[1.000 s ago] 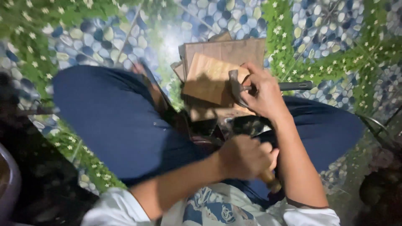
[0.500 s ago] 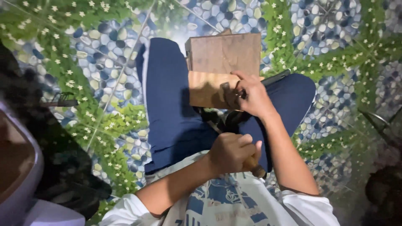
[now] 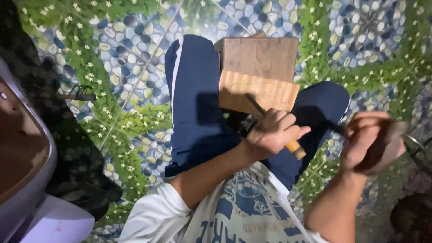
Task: The person sits cross-legged on a patterned floor and uses a hammer and chisel to carve a design into a small rectangular wooden block. The person repeatedly strikes the chisel to shape the wood.
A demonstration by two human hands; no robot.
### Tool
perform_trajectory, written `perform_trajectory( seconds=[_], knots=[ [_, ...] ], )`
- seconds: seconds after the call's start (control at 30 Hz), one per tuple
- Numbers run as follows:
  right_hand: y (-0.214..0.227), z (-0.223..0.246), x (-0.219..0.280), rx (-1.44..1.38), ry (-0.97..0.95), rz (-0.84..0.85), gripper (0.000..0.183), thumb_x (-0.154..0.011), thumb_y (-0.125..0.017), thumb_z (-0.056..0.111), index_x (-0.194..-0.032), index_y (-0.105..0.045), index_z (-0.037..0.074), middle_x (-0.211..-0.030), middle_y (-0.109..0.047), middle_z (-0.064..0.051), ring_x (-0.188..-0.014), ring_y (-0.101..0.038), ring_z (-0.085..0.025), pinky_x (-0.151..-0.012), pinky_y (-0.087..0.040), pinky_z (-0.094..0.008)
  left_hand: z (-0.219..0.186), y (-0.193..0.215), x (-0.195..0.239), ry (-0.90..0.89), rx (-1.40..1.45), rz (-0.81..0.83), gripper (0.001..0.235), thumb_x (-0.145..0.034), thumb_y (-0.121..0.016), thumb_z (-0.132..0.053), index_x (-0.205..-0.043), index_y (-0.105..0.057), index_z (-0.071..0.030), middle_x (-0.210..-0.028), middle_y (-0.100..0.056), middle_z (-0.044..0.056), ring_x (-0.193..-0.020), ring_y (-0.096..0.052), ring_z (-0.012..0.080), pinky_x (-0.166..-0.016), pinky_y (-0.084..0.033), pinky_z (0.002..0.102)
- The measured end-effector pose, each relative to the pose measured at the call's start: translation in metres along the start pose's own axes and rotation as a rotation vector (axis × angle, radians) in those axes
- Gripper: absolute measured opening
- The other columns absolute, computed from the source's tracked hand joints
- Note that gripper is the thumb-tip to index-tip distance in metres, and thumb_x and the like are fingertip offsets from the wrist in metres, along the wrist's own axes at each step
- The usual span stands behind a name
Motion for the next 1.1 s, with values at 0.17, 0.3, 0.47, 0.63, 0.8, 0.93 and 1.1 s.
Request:
perform_trajectory(
  seconds=[0.17,0.3,0.47,0.63,0.8,0.93,1.1],
  knots=[
    [-0.087,0.103,0.041,0.396,0.434,0.212,0.014,-0.098,-0.068,0.001,-0.095,-0.072,-0.013,-0.099,-0.074,-0.028,-0.076,-0.071,-0.03,-0.064,-0.055,-0.034,0.01,0.0,-0.007,-0.051,-0.202,-0.104,0.035,-0.102,-0.069,-0.012,-0.069,-0.056,-0.014,-0.069,-0.045,0.001,-0.067,-0.052,0.0234,-0.068,-0.033,0.038],
    [-0.131,0.124,0.042,0.602,0.357,0.32,0.028,-0.089,-0.086,0.018,-0.098,-0.075,-0.006,-0.101,-0.076,-0.02,-0.087,-0.071,-0.025,-0.077,-0.058,-0.034,0.012,-0.007,0.001,-0.062,-0.237,-0.182,0.043,-0.102,-0.06,-0.004,-0.063,-0.044,-0.012,-0.068,-0.04,0.002,-0.064,-0.041,0.0202,-0.07,-0.031,0.037],
    [-0.121,0.097,0.039,0.44,0.114,0.213,0.026,-0.083,-0.094,0.003,-0.103,-0.078,0.0,-0.092,-0.072,-0.015,-0.083,-0.072,-0.031,-0.069,-0.054,-0.038,0.04,-0.02,0.022,0.01,-0.102,-0.231,0.029,-0.098,-0.065,-0.021,-0.074,-0.054,-0.008,-0.074,-0.039,0.004,-0.064,-0.045,0.0294,-0.069,-0.037,0.038],
    [-0.127,0.089,0.04,0.431,0.106,0.232,0.021,-0.086,-0.091,0.002,-0.1,-0.077,-0.002,-0.095,-0.073,-0.018,-0.089,-0.073,-0.039,-0.077,-0.055,-0.043,0.05,-0.017,0.019,0.089,-0.15,-0.27,0.032,-0.095,-0.07,-0.023,-0.073,-0.05,-0.01,-0.072,-0.036,0.003,-0.064,-0.045,0.0295,-0.069,-0.037,0.038],
    [-0.125,0.078,0.04,0.436,0.08,0.202,0.013,-0.091,-0.089,0.002,-0.096,-0.077,-0.002,-0.092,-0.073,-0.019,-0.087,-0.072,-0.042,-0.074,-0.054,-0.046,0.056,-0.019,0.017,0.093,-0.181,-0.273,0.029,-0.094,-0.07,-0.015,-0.071,-0.052,-0.009,-0.071,-0.035,0.003,-0.062,-0.042,0.0291,-0.071,-0.036,0.037],
    [-0.124,0.069,0.037,0.443,0.091,0.206,0.01,-0.095,-0.085,0.0,-0.093,-0.076,-0.003,-0.094,-0.074,-0.021,-0.089,-0.072,-0.043,-0.076,-0.053,-0.046,0.064,-0.025,0.021,0.093,-0.158,-0.292,0.028,-0.096,-0.069,-0.019,-0.074,-0.053,-0.009,-0.073,-0.035,0.002,-0.064,-0.042,0.0282,-0.074,-0.036,0.036],
    [-0.126,0.059,0.033,0.465,0.097,0.216,0.014,-0.097,-0.084,0.0,-0.087,-0.075,-0.001,-0.09,-0.073,-0.02,-0.087,-0.071,-0.044,-0.076,-0.054,-0.044,0.076,-0.038,0.028,0.115,-0.118,-0.227,0.025,-0.092,-0.068,-0.031,-0.084,-0.058,-0.009,-0.078,-0.037,0.003,-0.069,-0.045,0.0277,-0.076,-0.036,0.038]
  ],
)
Point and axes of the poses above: each hand's wrist, its own x-axis away from the middle knuckle, its own y-axis out of the back of the hand, z = x × y, the point moved 9 cm from there along -x, towards the middle knuckle
